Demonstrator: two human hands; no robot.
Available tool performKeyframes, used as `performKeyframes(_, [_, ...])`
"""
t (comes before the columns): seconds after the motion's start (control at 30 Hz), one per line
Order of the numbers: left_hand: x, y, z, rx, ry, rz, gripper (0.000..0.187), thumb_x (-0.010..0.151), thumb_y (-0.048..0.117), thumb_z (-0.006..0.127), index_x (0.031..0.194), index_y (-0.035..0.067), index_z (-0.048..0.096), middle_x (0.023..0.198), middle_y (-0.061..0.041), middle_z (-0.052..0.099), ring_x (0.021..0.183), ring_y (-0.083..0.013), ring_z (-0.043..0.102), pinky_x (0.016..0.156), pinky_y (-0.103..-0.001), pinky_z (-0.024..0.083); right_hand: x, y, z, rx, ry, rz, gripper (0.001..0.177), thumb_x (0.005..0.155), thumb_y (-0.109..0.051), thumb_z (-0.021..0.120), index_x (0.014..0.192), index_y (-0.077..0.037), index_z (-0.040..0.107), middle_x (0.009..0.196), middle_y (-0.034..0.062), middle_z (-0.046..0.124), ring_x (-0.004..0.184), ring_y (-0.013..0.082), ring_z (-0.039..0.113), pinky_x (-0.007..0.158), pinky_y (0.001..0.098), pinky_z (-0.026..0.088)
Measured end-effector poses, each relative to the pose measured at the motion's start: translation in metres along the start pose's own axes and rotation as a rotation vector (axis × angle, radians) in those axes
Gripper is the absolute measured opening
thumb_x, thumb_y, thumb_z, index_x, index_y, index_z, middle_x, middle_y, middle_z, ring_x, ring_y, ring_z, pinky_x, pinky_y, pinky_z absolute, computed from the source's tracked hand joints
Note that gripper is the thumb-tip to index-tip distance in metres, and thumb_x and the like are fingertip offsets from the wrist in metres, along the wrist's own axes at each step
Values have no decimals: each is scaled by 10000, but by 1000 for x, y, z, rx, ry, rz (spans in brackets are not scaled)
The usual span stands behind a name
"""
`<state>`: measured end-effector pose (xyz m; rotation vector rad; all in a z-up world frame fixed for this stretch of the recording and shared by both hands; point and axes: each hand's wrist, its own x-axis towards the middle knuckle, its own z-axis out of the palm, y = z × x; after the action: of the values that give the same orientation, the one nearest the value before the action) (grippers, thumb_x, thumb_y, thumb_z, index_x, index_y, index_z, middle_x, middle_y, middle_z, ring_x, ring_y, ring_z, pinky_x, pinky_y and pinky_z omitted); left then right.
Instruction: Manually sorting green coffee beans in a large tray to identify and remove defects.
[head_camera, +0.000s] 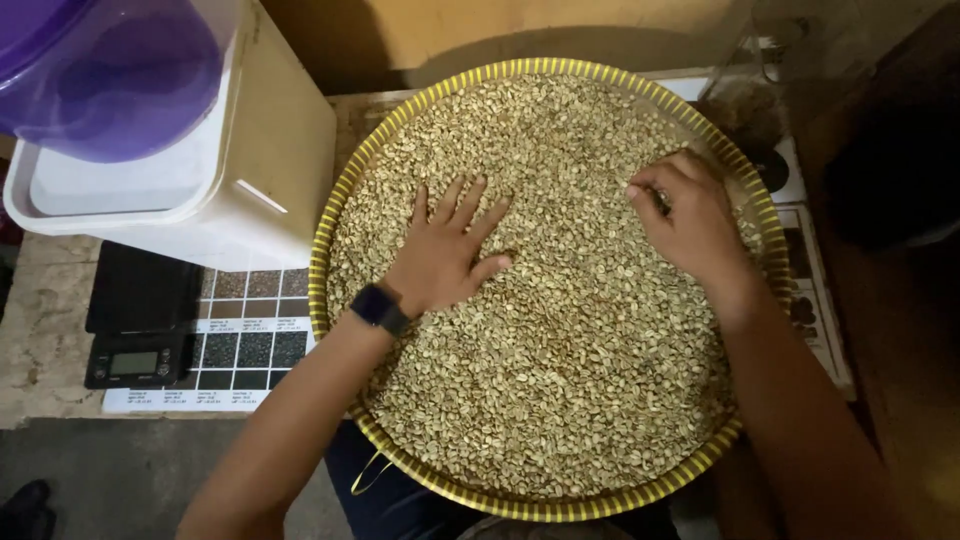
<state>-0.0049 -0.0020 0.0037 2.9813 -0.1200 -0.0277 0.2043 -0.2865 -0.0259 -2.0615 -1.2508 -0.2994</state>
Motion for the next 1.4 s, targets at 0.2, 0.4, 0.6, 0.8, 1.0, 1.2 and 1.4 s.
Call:
performKeyframes(0.2, [-24, 53, -35, -122, -184, -29, 1008, 896, 839, 109, 1609, 145, 268, 1680, -256, 92, 1541, -455, 23, 1174, -716, -66, 0, -7, 0, 44, -52, 71, 193, 1046, -210, 714, 1143, -45, 732, 1092, 149, 672, 1098, 374, 645, 957, 458, 480])
performKeyframes(0.4, [-37, 119, -15, -155, -136, 246, 898, 963, 734, 251, 1625, 131, 192, 1680, -263, 99, 1551, -459, -10, 1178, -745, -62, 3, -16, -3, 25, -83, 81, 189, 1047, -202, 711, 1111, -27, 740, 1019, 146, 663, 1040, 383, 652, 920, 464, 497])
performKeyframes(0.6, [-30, 166, 17, -119, -68, 444, 887, 944, 741, 164, 1629, 178, 159, 1708, -166, 56, 1585, -357, 21, 1234, -649, -99, 8, -37, -11, -2, -149, 126, 186, 1050, -174, 637, 1108, -10, 706, 1084, 135, 653, 1056, 299, 594, 909, 434, 459])
performKeyframes(0.8, [15, 138, 48, -172, 314, 333, 907, 923, 787, 173, 1562, 198, 432, 1643, -132, 376, 1579, -366, 222, 1267, -672, 23, 2, -14, -6, -34, -15, 47, 151, 1028, -181, 718, 1077, -39, 736, 1034, 148, 672, 1062, 415, 642, 933, 475, 485])
performKeyframes(1.0, [54, 70, 23, 42, 168, 132, 920, 924, 840, 163, 1619, 259, 320, 1693, -150, 233, 1572, -400, 131, 1218, -695, 9, 4, -11, -7, -56, 5, 32, 240, 1063, -251, 679, 1132, -26, 727, 1138, 166, 660, 1134, 408, 635, 976, 495, 480])
performKeyframes(1.2, [42, 18, -29, 36, -79, -144, 971, 883, 873, 72, 1630, 283, 267, 1708, -172, 112, 1562, -409, 76, 1207, -683, -41, 21, -64, -22, -158, -186, 117, 548, 1020, -282, 616, 1466, 23, 530, 1484, 401, 439, 1393, 570, 415, 1141, 646, 335])
performKeyframes(1.4, [-14, -10, -39, 17, -136, -256, 952, 932, 831, 124, 1649, 209, 183, 1703, -221, 79, 1562, -434, 40, 1198, -692, 6, 38, -111, -37, -119, -569, 354, 798, 1052, -493, 464, 1604, 41, 249, 1630, 366, 208, 1541, 505, 159, 1221, 604, 209])
